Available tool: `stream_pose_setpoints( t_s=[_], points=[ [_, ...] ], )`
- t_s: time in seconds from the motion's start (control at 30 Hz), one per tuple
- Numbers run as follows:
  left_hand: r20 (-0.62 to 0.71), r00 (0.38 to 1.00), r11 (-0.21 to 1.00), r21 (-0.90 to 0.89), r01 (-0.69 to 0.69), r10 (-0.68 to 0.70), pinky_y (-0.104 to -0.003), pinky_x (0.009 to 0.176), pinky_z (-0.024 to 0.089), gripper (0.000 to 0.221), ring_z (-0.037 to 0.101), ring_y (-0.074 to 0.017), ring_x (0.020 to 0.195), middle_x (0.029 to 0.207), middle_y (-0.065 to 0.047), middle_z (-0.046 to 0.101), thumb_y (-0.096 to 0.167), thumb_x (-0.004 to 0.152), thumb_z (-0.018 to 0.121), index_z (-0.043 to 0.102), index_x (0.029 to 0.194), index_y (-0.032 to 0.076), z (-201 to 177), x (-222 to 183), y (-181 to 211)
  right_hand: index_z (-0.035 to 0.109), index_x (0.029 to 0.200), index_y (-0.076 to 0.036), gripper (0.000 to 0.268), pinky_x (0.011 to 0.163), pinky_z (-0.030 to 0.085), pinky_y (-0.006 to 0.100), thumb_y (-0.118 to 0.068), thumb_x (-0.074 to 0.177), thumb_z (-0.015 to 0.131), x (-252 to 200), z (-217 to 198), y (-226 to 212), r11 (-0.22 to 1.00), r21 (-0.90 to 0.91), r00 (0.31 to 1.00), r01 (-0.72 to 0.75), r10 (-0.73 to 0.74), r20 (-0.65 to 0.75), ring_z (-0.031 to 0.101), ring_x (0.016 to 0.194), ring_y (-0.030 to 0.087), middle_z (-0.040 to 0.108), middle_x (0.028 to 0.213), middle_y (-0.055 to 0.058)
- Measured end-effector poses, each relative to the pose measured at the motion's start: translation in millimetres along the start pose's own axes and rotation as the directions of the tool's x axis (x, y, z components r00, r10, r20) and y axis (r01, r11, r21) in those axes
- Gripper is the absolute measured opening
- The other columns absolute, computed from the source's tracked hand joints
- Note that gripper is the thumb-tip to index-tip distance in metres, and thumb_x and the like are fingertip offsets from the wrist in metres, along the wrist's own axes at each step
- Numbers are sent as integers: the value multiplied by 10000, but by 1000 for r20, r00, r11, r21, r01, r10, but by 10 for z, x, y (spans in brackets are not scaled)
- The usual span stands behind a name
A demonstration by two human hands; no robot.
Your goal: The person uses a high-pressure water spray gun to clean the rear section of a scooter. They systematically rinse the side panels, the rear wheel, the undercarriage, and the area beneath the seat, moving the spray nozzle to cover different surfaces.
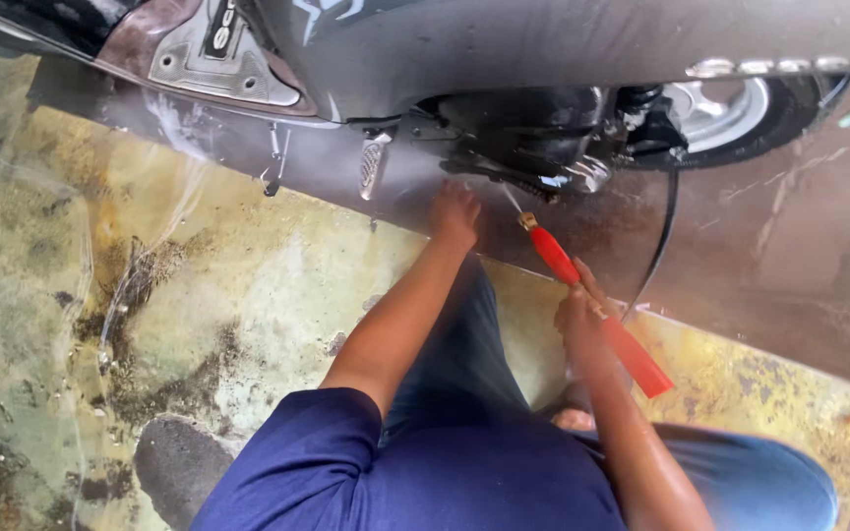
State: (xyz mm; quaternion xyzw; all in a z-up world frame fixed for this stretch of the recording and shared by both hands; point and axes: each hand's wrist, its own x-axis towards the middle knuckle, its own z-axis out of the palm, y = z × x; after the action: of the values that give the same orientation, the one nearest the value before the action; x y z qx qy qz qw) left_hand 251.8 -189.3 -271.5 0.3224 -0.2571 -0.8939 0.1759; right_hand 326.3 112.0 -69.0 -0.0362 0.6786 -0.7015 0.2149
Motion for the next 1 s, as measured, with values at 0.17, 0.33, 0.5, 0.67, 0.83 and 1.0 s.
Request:
stream_pose_setpoints(
  t_s=[0.17,0.33,0.5,0.67,0.83,1.0],
  points=[
    [-89,996,999,36,28,-25,-395,1098,391,411,511,-164,1334,1461,19,571,236,1039,363,511,1421,193,108,1,34,447,819,-229,503,374,332,330,-696,1003,416,530,-114,762,680,557,814,-477,581,-12,419,470,156,381,557,-37],
    [-212,977,999,30,-15,21,-391,999,471,364,587,-198,1234,1354,-17,619,289,1081,382,501,1407,179,217,-83,187,594,938,-195,463,514,413,269,-626,1067,486,1053,173,1432,414,819,882,-397,418,216,459,588,125,487,681,-31],
    [63,985,986,13,-164,163,-459,993,560,458,655,-264,1190,1308,-66,616,2,902,442,495,1344,112,63,-142,261,618,978,-167,482,532,438,243,-623,1041,476,1472,557,1861,310,838,847,-450,446,290,526,651,129,549,756,-16],
    [-31,999,979,201,35,-30,-418,927,567,324,670,-248,1079,1275,-69,645,176,1020,478,516,1339,134,305,-372,636,673,1205,-76,619,583,498,237,-598,1041,383,1892,1182,2082,154,879,844,-452,392,365,642,786,159,721,1076,39],
    [-23,992,761,639,112,-127,-420,831,492,326,600,-228,947,1134,-91,647,251,1044,529,616,1342,153,-194,-170,777,693,1184,-105,621,607,532,240,-649,1051,424,1671,1295,2094,115,787,782,-606,268,562,654,795,159,713,1088,39],
    [175,958,244,942,-230,229,-414,929,552,327,691,-265,1063,1160,-120,721,261,999,561,681,1233,66,-580,-267,759,730,1144,-106,638,593,535,257,-664,999,457,1752,1204,2125,104,751,747,-652,260,612,622,716,145,730,997,15]
  ],
)
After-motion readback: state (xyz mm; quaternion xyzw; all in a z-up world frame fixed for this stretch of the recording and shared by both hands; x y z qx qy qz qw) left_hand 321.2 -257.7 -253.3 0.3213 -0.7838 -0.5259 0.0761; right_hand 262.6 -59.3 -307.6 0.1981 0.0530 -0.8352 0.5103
